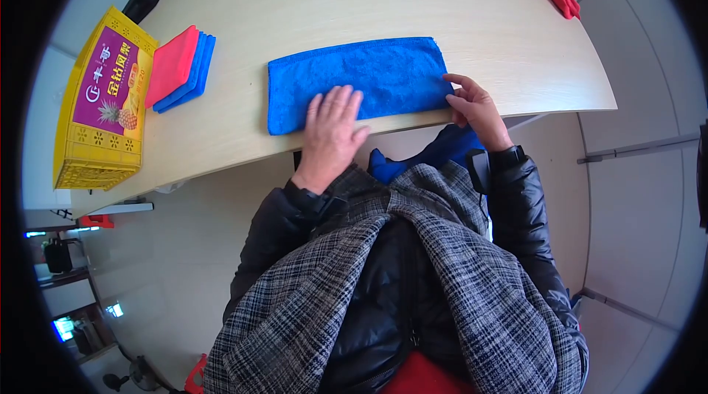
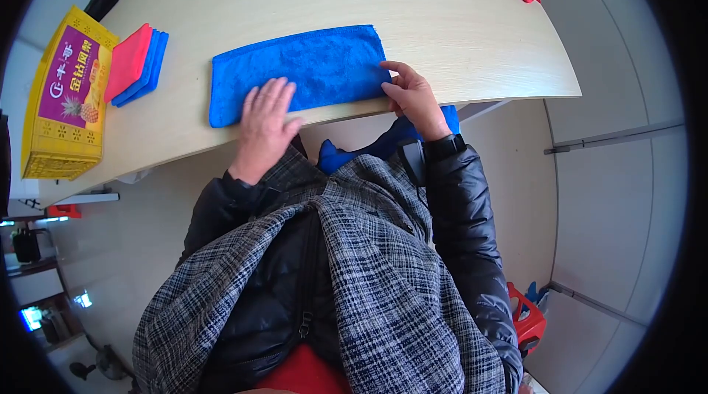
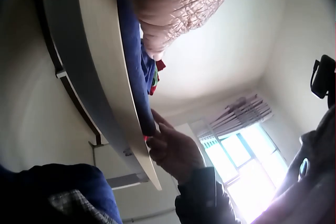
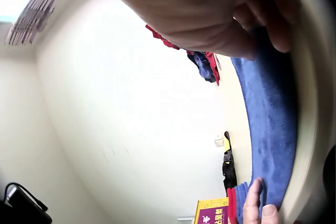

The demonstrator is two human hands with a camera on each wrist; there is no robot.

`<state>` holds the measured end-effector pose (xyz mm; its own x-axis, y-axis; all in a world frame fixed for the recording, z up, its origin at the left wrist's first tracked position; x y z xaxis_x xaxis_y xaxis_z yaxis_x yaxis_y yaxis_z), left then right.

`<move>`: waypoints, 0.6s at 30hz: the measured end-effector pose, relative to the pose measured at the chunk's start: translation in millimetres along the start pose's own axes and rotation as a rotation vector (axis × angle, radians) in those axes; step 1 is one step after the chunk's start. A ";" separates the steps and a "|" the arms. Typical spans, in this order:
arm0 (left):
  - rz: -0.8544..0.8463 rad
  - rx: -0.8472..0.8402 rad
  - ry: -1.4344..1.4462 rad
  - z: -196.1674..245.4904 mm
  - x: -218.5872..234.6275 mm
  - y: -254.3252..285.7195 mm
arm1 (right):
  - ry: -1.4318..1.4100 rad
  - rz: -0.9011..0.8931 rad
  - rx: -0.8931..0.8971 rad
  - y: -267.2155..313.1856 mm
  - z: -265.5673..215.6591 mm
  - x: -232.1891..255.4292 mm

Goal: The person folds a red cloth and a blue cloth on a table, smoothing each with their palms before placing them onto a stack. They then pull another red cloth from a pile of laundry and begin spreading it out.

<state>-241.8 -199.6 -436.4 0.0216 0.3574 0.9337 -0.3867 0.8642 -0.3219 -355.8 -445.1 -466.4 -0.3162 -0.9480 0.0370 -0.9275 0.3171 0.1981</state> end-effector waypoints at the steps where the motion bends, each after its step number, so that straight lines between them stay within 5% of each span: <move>1: 0.041 0.091 0.005 -14.4 8.7 6.1 | -0.002 0.004 0.000 2.0 -3.7 -0.3; 4: 0.210 0.319 -0.001 -60.5 25.4 34.9 | -0.097 -0.051 -0.024 7.5 -8.8 -5.6; 8: 0.221 0.584 -0.035 -100.3 33.7 67.0 | -0.138 -0.083 -0.025 2.5 -2.7 -7.7; 12: 0.348 0.636 0.289 -106.7 23.7 74.0 | -0.147 -0.079 -0.046 0.9 -2.6 -13.8; 18: 0.465 0.599 0.345 -118.5 11.3 75.0 | -0.058 -0.042 -0.047 -1.2 4.3 -13.0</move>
Point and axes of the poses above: each hand's wrist, its own y-axis away from the middle knuckle, its own x-axis out of the back of the hand, z = x × y, the point moved 6 cm from there along -y, towards the middle knuckle, and after that the axes turned 8 degrees about -z, right-handed, at the moved point
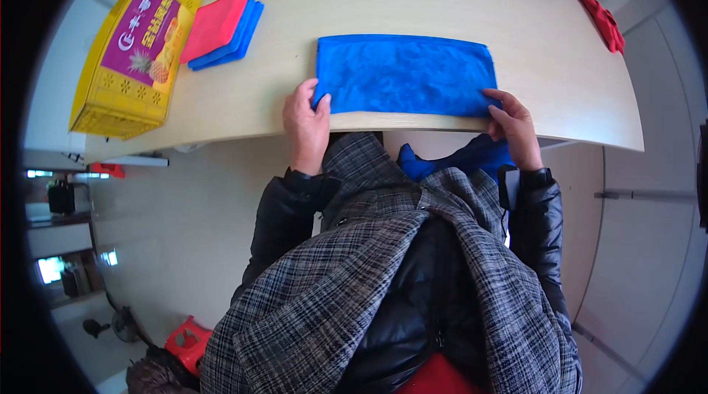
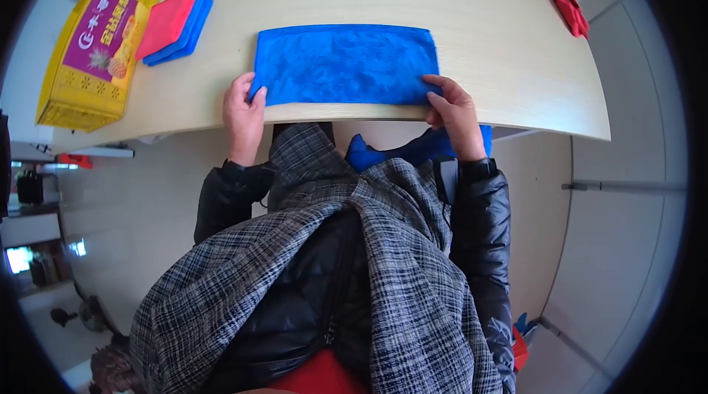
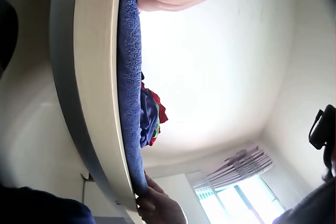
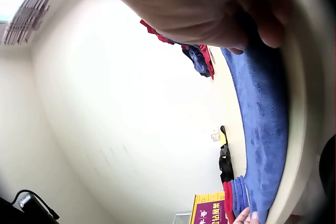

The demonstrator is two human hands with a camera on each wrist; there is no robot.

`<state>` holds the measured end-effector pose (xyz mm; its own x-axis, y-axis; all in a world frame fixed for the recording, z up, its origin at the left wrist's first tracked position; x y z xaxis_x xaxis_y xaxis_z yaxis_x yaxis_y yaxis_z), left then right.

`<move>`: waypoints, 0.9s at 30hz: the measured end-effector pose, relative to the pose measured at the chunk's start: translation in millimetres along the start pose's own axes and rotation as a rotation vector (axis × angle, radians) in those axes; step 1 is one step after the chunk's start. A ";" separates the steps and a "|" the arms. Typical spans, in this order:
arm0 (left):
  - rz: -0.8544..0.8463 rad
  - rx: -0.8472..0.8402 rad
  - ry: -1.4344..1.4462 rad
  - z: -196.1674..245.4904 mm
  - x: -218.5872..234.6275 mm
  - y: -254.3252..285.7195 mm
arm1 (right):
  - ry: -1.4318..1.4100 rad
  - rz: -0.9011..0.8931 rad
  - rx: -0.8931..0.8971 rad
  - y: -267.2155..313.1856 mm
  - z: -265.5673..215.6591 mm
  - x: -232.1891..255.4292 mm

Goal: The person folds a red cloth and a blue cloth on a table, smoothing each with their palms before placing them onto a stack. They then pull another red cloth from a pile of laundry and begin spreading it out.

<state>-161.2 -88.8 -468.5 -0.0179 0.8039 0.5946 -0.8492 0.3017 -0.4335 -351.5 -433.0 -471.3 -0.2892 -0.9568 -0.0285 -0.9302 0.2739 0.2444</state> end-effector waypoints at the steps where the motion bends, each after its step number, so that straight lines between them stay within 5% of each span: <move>1: 0.007 -0.026 -0.055 2.9 1.3 -0.1 | 0.026 0.022 0.017 -0.1 0.4 0.6; 11: -0.028 -0.077 -0.224 14.2 9.7 2.1 | 0.116 0.107 0.052 -1.1 6.1 18.4; 14: 0.013 -0.164 -0.429 42.6 19.1 0.4 | 0.822 0.389 0.325 3.6 -13.6 20.8; 15: 0.005 -0.171 -0.416 48.9 15.2 0.5 | 0.827 0.402 0.316 7.9 -26.7 10.6; 17: -0.158 -0.350 -0.347 70.5 -3.6 5.0 | 1.138 0.462 0.534 18.4 -65.1 -28.0; 21: -0.398 -0.643 -0.343 112.6 -51.5 27.3 | 1.221 0.029 0.729 12.9 -60.2 -119.0; 24: -0.450 -0.613 -0.404 106.6 -62.6 36.6 | 1.278 -0.104 0.585 6.3 -21.7 -151.9; 27: -0.464 -0.562 -0.427 98.1 -58.7 38.0 | 1.392 -0.088 0.527 7.4 -15.3 -133.6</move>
Point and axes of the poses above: each hand's wrist, its own y-axis away from the middle knuckle, its own x-axis out of the back of the hand, z = x × y, the point moved 6 cm from there along -y, towards the middle knuckle, and after that the axes turned 8 degrees about -z, right-handed, at the moved point
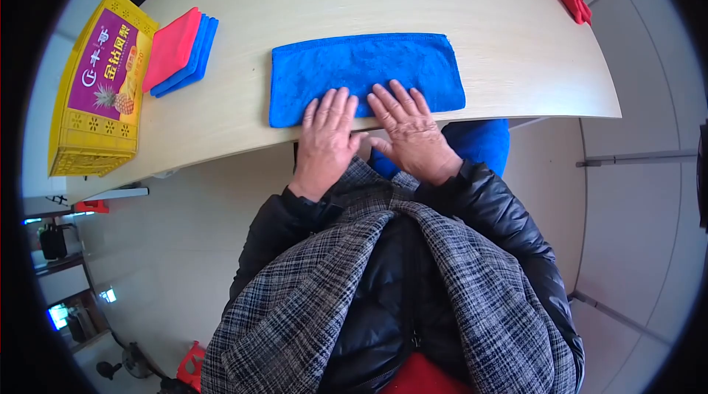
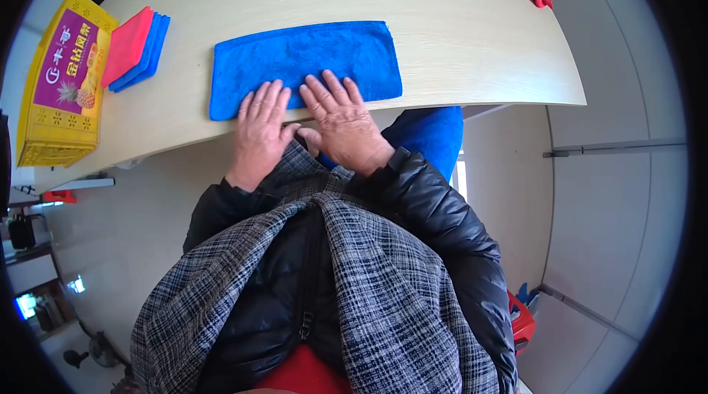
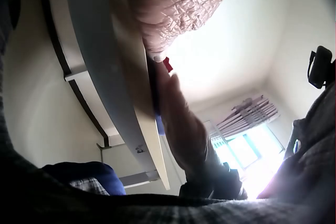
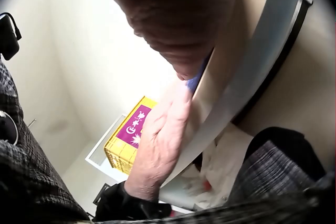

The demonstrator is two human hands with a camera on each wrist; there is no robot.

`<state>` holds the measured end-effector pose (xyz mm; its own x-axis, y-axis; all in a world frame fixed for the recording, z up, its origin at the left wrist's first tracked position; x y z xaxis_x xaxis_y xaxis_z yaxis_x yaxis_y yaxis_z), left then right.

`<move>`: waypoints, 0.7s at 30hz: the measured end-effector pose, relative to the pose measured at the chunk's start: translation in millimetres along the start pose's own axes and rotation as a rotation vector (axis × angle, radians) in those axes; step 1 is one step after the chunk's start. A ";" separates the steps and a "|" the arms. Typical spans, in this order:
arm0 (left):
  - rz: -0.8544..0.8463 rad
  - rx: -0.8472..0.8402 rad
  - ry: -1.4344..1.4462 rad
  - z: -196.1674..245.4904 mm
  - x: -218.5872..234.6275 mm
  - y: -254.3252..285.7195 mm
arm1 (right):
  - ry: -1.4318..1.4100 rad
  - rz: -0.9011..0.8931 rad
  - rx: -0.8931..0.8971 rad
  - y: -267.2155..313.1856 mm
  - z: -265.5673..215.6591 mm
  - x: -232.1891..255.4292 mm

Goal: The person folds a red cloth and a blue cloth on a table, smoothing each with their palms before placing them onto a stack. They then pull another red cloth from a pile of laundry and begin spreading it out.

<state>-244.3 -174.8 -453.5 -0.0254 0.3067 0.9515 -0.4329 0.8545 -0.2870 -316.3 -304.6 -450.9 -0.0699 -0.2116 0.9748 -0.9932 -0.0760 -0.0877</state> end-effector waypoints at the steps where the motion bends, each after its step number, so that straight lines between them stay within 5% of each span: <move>1: 0.009 0.037 0.011 -6.4 3.7 4.6 | 0.047 -0.027 -0.014 4.5 5.0 -1.2; 9: 0.017 0.181 -0.080 -59.7 13.9 33.6 | 0.112 -0.027 -0.335 50.8 78.0 11.4; 13: 0.019 0.122 -0.095 -42.0 23.5 15.0 | 0.181 -0.031 -0.368 40.1 72.5 30.0; 15: 0.020 0.076 -0.108 -21.1 25.2 -2.3 | 0.130 0.010 -0.267 26.2 53.7 26.2; 17: -0.005 -0.150 0.062 13.0 21.5 -17.8 | 0.079 0.052 -0.164 15.3 37.7 17.6; 21: -0.039 -0.199 0.135 31.7 1.5 -28.1 | 0.037 0.026 -0.073 6.9 28.2 -0.1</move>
Point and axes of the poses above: each hand's wrist, its own y-axis away from the middle knuckle, its own x-axis out of the back of the hand, z = x × y, the point moved 6 cm from there along -y, towards the middle knuckle, and after that the axes turned 8 degrees about -z, right-handed, at the moved point
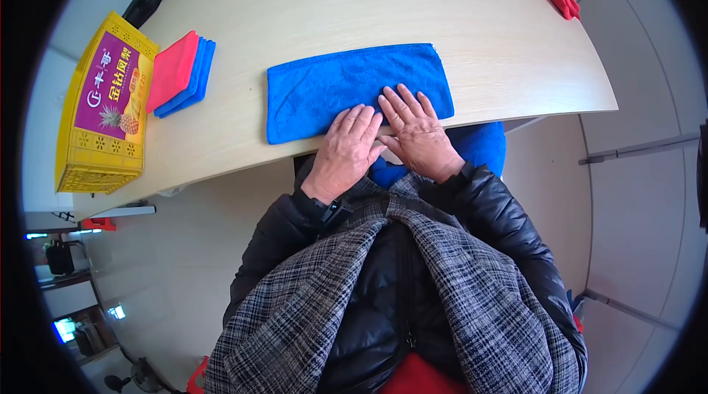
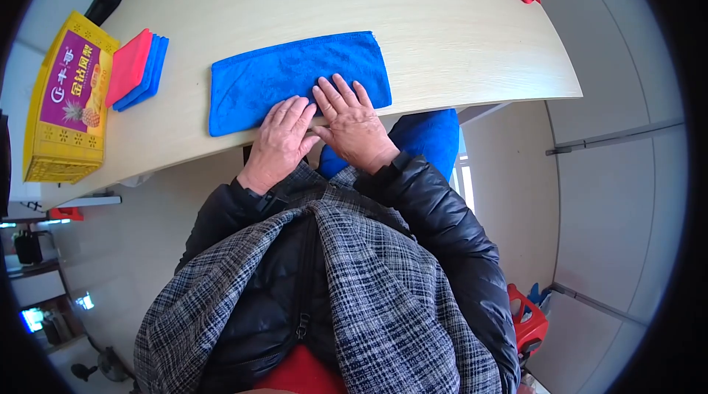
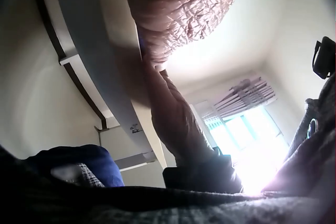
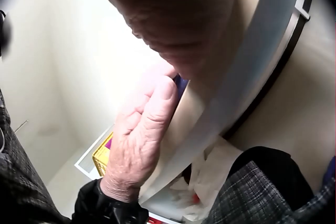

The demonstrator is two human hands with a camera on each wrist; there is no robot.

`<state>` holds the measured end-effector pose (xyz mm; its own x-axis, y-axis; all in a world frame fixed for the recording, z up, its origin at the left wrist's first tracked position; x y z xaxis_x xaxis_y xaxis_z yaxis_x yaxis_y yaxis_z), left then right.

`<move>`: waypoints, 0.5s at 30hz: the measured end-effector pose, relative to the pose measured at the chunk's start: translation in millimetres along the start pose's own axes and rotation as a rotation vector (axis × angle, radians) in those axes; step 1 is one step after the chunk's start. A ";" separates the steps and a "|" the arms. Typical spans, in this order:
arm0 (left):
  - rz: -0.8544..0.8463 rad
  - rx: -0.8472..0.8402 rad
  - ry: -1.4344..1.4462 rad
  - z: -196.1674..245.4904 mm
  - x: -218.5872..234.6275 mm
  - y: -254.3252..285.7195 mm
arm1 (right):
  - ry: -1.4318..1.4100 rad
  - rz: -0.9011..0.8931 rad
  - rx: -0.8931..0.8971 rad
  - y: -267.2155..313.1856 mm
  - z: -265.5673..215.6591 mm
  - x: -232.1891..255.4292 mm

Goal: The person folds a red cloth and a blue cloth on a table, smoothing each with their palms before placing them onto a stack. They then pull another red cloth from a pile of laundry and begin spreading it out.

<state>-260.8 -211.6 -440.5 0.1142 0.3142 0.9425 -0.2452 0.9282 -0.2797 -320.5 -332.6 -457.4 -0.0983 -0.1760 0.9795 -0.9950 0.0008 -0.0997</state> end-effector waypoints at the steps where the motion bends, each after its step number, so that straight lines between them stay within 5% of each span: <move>1: -0.001 -0.005 0.001 -0.2 -0.5 0.0 | 0.004 -0.004 0.002 2.1 1.7 0.3; 7: 0.068 0.133 -0.021 -36.7 22.9 6.1 | -0.131 0.036 -0.068 -10.0 20.8 26.7; 15: -0.048 0.414 -0.131 -121.1 3.5 15.0 | 0.025 0.021 -0.158 -43.6 53.1 0.8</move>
<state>-147.4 -172.4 -463.6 0.0188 0.2200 0.9753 -0.6111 0.7746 -0.1630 -276.3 -385.0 -461.6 -0.1171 -0.1493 0.9818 -0.9828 0.1598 -0.0929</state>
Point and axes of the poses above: each hand's wrist, its own y-axis away from the middle knuckle, its own x-axis out of the back of the hand, z = x × y, the point moved 6 cm from there along -y, towards the middle knuckle, and after that the axes turned 8 degrees about -z, right-handed, at the moved point
